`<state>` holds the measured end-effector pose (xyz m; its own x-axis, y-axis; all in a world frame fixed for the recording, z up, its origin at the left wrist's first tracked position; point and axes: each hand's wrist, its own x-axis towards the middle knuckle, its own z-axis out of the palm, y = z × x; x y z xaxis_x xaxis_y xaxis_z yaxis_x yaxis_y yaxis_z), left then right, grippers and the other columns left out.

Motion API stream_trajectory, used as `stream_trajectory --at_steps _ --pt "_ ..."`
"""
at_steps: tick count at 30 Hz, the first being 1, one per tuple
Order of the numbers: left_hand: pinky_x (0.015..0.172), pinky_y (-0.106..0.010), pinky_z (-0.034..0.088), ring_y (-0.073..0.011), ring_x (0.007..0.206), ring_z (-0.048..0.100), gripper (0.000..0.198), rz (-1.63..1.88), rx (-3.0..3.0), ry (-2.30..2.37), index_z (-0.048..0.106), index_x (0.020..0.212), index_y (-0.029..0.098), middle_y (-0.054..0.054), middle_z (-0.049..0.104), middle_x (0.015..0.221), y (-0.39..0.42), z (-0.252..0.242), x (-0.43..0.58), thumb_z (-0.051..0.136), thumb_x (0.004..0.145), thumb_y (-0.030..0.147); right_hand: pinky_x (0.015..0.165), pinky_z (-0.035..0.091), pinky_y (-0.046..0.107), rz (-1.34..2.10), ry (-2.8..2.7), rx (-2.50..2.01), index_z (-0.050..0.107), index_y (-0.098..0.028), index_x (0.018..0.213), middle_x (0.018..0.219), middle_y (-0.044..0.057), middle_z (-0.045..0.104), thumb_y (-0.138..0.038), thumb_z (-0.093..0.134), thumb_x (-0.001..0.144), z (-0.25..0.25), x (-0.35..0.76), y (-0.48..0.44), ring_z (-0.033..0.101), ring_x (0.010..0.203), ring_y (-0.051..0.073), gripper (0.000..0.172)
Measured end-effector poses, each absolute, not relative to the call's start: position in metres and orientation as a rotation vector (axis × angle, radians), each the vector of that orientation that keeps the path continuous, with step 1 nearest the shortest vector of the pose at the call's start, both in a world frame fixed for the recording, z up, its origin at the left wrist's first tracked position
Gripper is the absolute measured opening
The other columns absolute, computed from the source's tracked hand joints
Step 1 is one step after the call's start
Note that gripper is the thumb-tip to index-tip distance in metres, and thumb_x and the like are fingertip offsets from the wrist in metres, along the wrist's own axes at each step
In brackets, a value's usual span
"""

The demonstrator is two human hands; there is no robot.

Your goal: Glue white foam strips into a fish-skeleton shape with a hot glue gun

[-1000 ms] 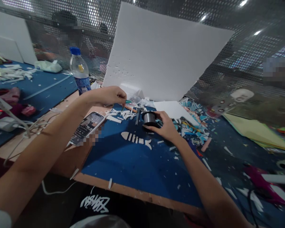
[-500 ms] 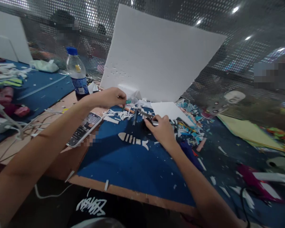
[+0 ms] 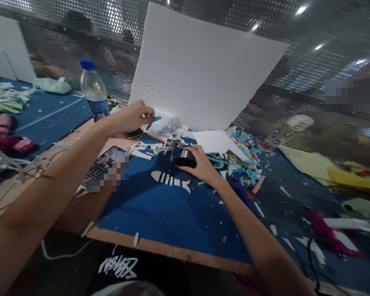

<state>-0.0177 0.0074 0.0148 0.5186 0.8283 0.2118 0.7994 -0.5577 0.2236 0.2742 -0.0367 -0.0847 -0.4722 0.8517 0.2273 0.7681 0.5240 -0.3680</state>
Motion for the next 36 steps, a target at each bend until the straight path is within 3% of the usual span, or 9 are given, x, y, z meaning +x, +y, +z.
stream_trajectory --at_steps 6,9,14,17,19,24,29,32,36 --pt "0.095 -0.046 0.029 -0.0290 0.109 0.042 0.031 0.718 2.731 1.553 0.062 0.090 0.016 -0.013 0.053 0.102 0.012 0.007 -0.025 0.037 0.090 0.035 0.091 0.046 0.054 0.566 -2.410 -1.270 0.020 -0.037 0.137 0.142 0.010 0.030 -0.049 0.063 0.072 -0.077 0.284 -0.036 0.039 0.124 0.038 0.079" --pt "0.096 -0.046 0.028 -0.0310 0.114 0.039 0.037 0.848 2.734 1.595 0.063 0.087 0.016 -0.014 0.053 0.111 0.010 0.011 -0.024 0.035 0.091 0.040 0.094 0.043 0.057 0.534 -2.422 -1.351 0.024 -0.033 0.137 0.137 0.012 0.036 -0.050 0.067 0.068 -0.072 0.290 -0.035 0.039 0.123 0.039 0.083" --pt "0.074 -0.030 0.041 -0.0210 0.086 0.057 0.034 0.690 2.598 1.580 0.062 0.087 0.016 -0.011 0.063 0.088 0.002 0.020 -0.021 0.036 0.090 0.038 0.097 0.034 0.063 0.425 -2.489 -1.352 0.036 -0.034 0.133 0.137 0.009 0.038 -0.057 0.067 0.065 -0.063 0.293 -0.035 0.033 0.126 0.043 0.078" --pt "0.062 -0.024 0.040 -0.0162 0.067 0.059 0.031 0.587 2.563 1.554 0.062 0.084 0.016 -0.007 0.065 0.072 -0.005 0.023 -0.016 0.037 0.089 0.034 0.096 0.039 0.059 0.533 -2.322 -1.411 0.035 -0.027 0.133 0.134 0.014 0.040 -0.059 0.069 0.061 -0.067 0.287 -0.036 0.040 0.122 0.040 0.086" --pt "0.058 -0.022 0.039 -0.0139 0.060 0.057 0.031 0.567 2.555 1.547 0.062 0.083 0.015 -0.005 0.063 0.064 -0.010 0.026 -0.013 0.038 0.088 0.032 0.094 0.043 0.055 0.624 -2.201 -1.435 0.039 -0.023 0.128 0.128 0.015 0.045 -0.058 0.069 0.061 -0.074 0.283 -0.036 0.046 0.116 0.037 0.081" --pt "0.055 -0.021 0.037 -0.0122 0.055 0.054 0.031 0.563 2.571 1.593 0.063 0.083 0.013 -0.006 0.063 0.062 -0.013 0.029 -0.011 0.038 0.088 0.032 0.094 0.046 0.049 0.729 -2.137 -1.285 0.042 -0.027 0.128 0.128 0.012 0.047 -0.052 0.065 0.070 -0.083 0.279 -0.034 0.048 0.116 0.033 0.067" --pt "0.057 -0.023 0.036 -0.0144 0.060 0.055 0.033 0.484 2.598 1.602 0.063 0.082 0.015 -0.007 0.063 0.068 -0.011 0.028 -0.012 0.037 0.088 0.034 0.093 0.039 0.058 0.418 -2.390 -1.301 0.049 -0.033 0.129 0.122 0.011 0.049 -0.053 0.060 0.074 -0.069 0.286 -0.035 0.046 0.115 0.039 0.059" --pt "0.056 -0.024 0.035 -0.0147 0.059 0.055 0.031 0.370 2.576 1.575 0.062 0.080 0.015 -0.007 0.061 0.064 -0.012 0.028 -0.009 0.036 0.088 0.030 0.095 0.031 0.064 0.273 -2.468 -1.344 0.040 -0.036 0.135 0.126 0.011 0.048 -0.055 0.057 0.076 -0.066 0.291 -0.036 0.043 0.118 0.041 0.065" --pt "0.054 -0.023 0.034 -0.0133 0.055 0.052 0.029 0.398 2.550 1.557 0.062 0.081 0.015 -0.006 0.060 0.062 -0.012 0.027 -0.009 0.037 0.087 0.029 0.094 0.034 0.061 0.308 -2.400 -1.363 0.022 -0.032 0.141 0.131 0.012 0.047 -0.058 0.062 0.070 -0.069 0.292 -0.036 0.042 0.119 0.041 0.086"
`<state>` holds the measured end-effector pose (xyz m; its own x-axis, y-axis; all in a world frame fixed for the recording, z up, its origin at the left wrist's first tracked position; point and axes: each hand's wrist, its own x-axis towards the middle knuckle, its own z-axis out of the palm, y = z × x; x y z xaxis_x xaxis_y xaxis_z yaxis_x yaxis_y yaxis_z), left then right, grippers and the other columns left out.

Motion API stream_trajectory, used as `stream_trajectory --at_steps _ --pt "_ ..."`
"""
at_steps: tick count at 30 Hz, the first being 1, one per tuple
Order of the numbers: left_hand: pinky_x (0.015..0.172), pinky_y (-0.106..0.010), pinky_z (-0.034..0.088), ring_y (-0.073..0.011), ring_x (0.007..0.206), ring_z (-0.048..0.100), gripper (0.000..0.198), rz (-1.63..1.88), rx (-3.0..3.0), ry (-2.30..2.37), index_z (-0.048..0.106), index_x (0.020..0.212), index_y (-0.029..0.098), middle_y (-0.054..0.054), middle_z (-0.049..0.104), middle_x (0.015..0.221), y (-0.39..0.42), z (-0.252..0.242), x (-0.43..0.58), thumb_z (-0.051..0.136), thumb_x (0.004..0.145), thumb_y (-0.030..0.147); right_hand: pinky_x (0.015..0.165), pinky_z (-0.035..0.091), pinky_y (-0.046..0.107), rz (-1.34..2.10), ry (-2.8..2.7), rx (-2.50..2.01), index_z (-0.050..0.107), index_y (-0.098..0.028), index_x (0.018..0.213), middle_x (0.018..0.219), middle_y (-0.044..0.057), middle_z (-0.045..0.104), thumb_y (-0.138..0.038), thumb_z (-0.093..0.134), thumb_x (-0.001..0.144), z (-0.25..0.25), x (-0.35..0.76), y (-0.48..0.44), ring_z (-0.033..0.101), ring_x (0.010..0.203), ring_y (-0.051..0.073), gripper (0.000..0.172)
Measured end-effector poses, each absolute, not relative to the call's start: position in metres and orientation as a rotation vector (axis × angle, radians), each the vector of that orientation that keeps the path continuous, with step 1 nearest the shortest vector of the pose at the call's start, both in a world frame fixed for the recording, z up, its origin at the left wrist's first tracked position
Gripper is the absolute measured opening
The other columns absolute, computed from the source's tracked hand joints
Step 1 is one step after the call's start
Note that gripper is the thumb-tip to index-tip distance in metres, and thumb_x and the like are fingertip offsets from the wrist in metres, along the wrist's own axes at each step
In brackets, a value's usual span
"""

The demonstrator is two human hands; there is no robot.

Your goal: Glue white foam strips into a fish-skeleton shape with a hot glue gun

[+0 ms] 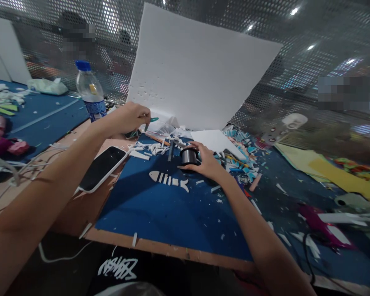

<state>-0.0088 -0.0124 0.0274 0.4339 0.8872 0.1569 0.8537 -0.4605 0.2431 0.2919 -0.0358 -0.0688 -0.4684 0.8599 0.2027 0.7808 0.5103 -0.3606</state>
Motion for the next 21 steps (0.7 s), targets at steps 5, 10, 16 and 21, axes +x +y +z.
stream_trajectory --at_steps 5,10,16,21 --pt "0.055 -0.025 0.036 -0.0129 0.053 0.051 0.031 0.468 2.535 1.470 0.063 0.083 0.015 -0.006 0.059 0.060 -0.013 0.027 -0.011 0.040 0.086 0.036 0.092 0.039 0.057 0.341 -2.377 -1.467 0.036 -0.024 0.132 0.128 0.016 0.046 -0.063 0.066 0.060 -0.070 0.289 -0.036 0.044 0.116 0.041 0.087" --pt "0.053 -0.026 0.036 -0.0151 0.051 0.052 0.030 0.371 2.470 1.506 0.061 0.082 0.016 -0.005 0.054 0.053 -0.018 0.035 -0.008 0.038 0.087 0.035 0.093 0.039 0.057 0.362 -2.395 -1.426 0.041 -0.025 0.128 0.127 0.015 0.047 -0.064 0.063 0.064 -0.068 0.288 -0.037 0.045 0.116 0.039 0.078" --pt "0.049 -0.022 0.037 -0.0140 0.054 0.055 0.021 -0.156 2.348 1.330 0.053 0.072 0.017 -0.007 0.060 0.068 -0.010 0.021 -0.013 0.040 0.083 0.031 0.093 0.042 0.055 0.390 -2.402 -1.394 0.038 -0.026 0.131 0.128 0.014 0.046 -0.061 0.061 0.068 -0.072 0.288 -0.036 0.047 0.115 0.038 0.075" --pt "0.050 -0.020 0.039 -0.0131 0.055 0.056 0.024 -0.206 2.374 1.237 0.052 0.076 0.017 -0.008 0.063 0.072 -0.004 0.009 -0.008 0.037 0.085 0.033 0.091 0.043 0.056 0.379 -2.419 -1.404 0.036 -0.027 0.133 0.129 0.014 0.045 -0.063 0.060 0.068 -0.072 0.290 -0.036 0.048 0.113 0.039 0.079"
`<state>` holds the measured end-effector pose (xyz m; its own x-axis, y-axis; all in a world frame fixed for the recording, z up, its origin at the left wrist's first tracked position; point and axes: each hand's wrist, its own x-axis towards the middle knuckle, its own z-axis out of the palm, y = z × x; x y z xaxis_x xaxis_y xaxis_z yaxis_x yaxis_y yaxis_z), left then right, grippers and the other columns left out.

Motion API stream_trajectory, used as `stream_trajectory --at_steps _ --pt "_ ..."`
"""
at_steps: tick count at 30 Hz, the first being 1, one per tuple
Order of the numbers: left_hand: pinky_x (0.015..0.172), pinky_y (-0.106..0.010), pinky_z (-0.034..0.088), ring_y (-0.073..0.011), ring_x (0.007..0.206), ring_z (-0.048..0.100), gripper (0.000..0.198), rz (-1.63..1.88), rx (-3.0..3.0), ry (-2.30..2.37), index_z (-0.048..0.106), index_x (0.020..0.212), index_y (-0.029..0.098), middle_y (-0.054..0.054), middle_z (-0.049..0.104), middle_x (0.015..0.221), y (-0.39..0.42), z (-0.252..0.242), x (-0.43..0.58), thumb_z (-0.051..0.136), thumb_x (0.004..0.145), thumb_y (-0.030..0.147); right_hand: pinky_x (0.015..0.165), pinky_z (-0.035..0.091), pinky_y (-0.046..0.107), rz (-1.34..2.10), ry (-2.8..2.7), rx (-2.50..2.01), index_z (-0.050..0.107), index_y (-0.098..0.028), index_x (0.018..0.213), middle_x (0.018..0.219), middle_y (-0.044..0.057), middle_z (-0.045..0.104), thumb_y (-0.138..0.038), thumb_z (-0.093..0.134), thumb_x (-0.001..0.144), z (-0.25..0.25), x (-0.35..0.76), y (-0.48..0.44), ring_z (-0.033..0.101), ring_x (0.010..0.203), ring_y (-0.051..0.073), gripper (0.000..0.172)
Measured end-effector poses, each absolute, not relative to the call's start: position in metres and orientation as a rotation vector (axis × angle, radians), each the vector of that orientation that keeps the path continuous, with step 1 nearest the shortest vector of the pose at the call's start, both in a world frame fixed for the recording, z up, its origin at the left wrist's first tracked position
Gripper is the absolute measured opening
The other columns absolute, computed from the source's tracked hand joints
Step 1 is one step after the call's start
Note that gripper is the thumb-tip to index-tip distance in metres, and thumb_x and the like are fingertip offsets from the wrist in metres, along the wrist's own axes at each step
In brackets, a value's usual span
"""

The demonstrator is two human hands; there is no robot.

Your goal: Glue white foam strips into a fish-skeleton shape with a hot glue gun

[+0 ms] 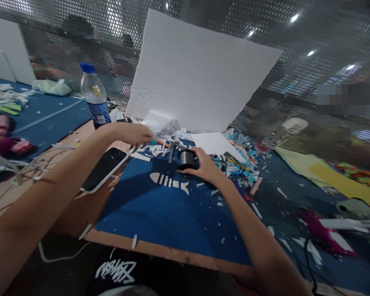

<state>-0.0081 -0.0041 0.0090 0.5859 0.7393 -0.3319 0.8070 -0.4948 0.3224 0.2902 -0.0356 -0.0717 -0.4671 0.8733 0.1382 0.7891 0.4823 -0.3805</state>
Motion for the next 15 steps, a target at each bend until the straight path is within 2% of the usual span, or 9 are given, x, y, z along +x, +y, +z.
stream_trajectory --at_steps 4,8,15 --pt "0.053 -0.022 0.040 -0.0138 0.055 0.056 0.028 -0.035 2.491 1.170 0.053 0.076 0.018 -0.006 0.062 0.063 -0.003 0.011 -0.005 0.033 0.087 0.035 0.092 0.040 0.056 0.293 -2.500 -1.347 0.034 -0.033 0.137 0.125 0.012 0.048 -0.062 0.058 0.071 -0.066 0.290 -0.037 0.046 0.115 0.038 0.076" --pt "0.049 -0.024 0.038 -0.0140 0.051 0.054 0.029 0.105 2.445 1.217 0.053 0.076 0.019 -0.006 0.062 0.063 -0.004 0.015 -0.010 0.033 0.087 0.037 0.092 0.035 0.061 0.145 -2.593 -1.371 0.031 -0.039 0.140 0.124 0.011 0.050 -0.062 0.055 0.074 -0.062 0.291 -0.038 0.046 0.113 0.040 0.074" --pt "0.049 -0.025 0.036 -0.0116 0.047 0.050 0.024 0.248 2.435 1.272 0.051 0.072 0.019 -0.005 0.058 0.060 -0.015 0.028 -0.010 0.037 0.088 0.031 0.094 0.033 0.066 0.247 -2.615 -1.375 0.024 -0.041 0.142 0.140 0.007 0.040 -0.062 0.060 0.070 -0.061 0.295 -0.039 0.036 0.123 0.042 0.083"
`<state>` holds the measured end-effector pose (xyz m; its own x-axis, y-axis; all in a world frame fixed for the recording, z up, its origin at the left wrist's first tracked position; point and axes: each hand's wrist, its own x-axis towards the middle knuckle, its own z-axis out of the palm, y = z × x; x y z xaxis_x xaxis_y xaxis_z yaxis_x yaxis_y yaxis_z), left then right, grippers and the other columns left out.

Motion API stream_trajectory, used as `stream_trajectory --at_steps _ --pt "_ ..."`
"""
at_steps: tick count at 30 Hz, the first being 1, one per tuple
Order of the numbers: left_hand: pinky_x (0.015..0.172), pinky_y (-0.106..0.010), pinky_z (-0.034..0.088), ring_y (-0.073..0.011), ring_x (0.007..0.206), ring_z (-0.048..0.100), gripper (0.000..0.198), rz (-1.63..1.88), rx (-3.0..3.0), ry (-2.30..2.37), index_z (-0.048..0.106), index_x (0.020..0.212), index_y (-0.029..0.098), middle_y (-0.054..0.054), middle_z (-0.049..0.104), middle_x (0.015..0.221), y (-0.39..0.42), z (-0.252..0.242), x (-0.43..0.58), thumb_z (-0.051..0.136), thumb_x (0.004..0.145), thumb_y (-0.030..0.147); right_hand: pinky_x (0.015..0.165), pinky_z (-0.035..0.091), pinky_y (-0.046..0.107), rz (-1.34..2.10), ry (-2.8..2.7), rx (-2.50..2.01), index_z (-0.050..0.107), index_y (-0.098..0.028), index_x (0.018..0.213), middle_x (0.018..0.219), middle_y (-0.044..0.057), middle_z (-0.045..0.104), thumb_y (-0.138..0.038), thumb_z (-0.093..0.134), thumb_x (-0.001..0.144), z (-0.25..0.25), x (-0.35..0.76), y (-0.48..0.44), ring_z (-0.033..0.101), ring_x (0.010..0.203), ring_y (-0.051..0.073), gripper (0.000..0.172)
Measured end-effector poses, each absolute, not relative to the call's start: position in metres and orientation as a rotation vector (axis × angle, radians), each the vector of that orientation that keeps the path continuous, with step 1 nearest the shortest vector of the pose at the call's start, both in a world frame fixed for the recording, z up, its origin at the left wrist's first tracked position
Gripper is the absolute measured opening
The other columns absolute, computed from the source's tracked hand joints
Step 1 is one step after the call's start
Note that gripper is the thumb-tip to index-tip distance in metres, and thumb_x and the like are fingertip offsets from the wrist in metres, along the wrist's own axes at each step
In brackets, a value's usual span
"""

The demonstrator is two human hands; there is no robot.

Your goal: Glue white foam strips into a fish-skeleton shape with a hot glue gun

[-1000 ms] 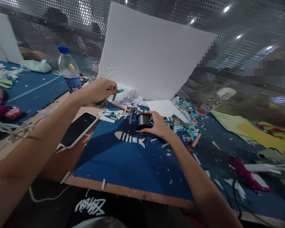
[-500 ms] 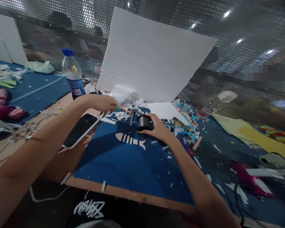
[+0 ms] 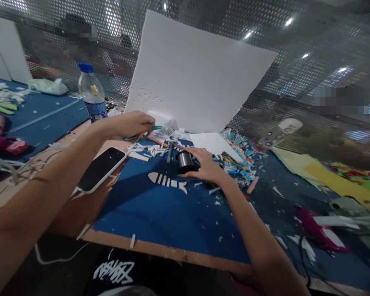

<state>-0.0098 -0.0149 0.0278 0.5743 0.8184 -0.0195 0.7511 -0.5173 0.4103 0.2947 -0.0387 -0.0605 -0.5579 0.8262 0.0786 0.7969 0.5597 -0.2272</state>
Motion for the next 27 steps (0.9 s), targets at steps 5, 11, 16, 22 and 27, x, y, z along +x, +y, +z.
stream_trajectory --at_steps 5,11,16,22,27 --pt "0.051 -0.024 0.037 -0.0105 0.048 0.048 0.025 0.480 2.393 1.327 0.051 0.075 0.018 -0.003 0.054 0.057 -0.022 0.034 -0.008 0.036 0.089 0.032 0.094 0.039 0.062 0.371 -2.520 -1.413 0.024 -0.035 0.143 0.140 0.011 0.039 -0.058 0.060 0.073 -0.065 0.290 -0.039 0.038 0.124 0.041 0.082" --pt "0.058 -0.027 0.041 -0.0119 0.055 0.051 0.027 0.616 2.368 1.277 0.051 0.078 0.018 -0.003 0.055 0.058 -0.018 0.032 -0.012 0.035 0.090 0.035 0.092 0.043 0.061 0.475 -2.490 -1.401 0.020 -0.035 0.144 0.142 0.011 0.037 -0.054 0.061 0.073 -0.071 0.292 -0.037 0.038 0.126 0.041 0.084" --pt "0.061 -0.029 0.042 -0.0123 0.059 0.054 0.029 0.611 2.360 1.263 0.053 0.082 0.016 -0.004 0.055 0.060 -0.019 0.033 -0.011 0.034 0.092 0.035 0.100 0.037 0.059 0.456 -2.417 -1.374 0.025 -0.029 0.142 0.144 0.013 0.032 -0.059 0.062 0.069 -0.062 0.289 -0.041 0.028 0.132 0.041 0.088" --pt "0.063 -0.030 0.042 -0.0134 0.060 0.054 0.029 0.645 2.342 1.246 0.056 0.086 0.016 -0.004 0.055 0.060 -0.023 0.033 -0.007 0.034 0.092 0.034 0.104 0.036 0.045 0.626 -2.251 -1.051 0.036 -0.026 0.136 0.137 0.010 0.043 -0.060 0.032 0.088 -0.049 0.253 -0.047 0.038 0.128 0.028 0.059" --pt "0.059 -0.028 0.041 -0.0114 0.053 0.050 0.024 0.727 2.323 1.214 0.051 0.078 0.017 -0.001 0.051 0.054 -0.021 0.036 -0.009 0.035 0.091 0.030 0.100 0.039 0.041 0.616 -2.296 -1.031 0.049 -0.020 0.125 0.125 0.012 0.054 -0.057 0.034 0.089 -0.056 0.237 -0.044 0.048 0.118 0.026 0.053"
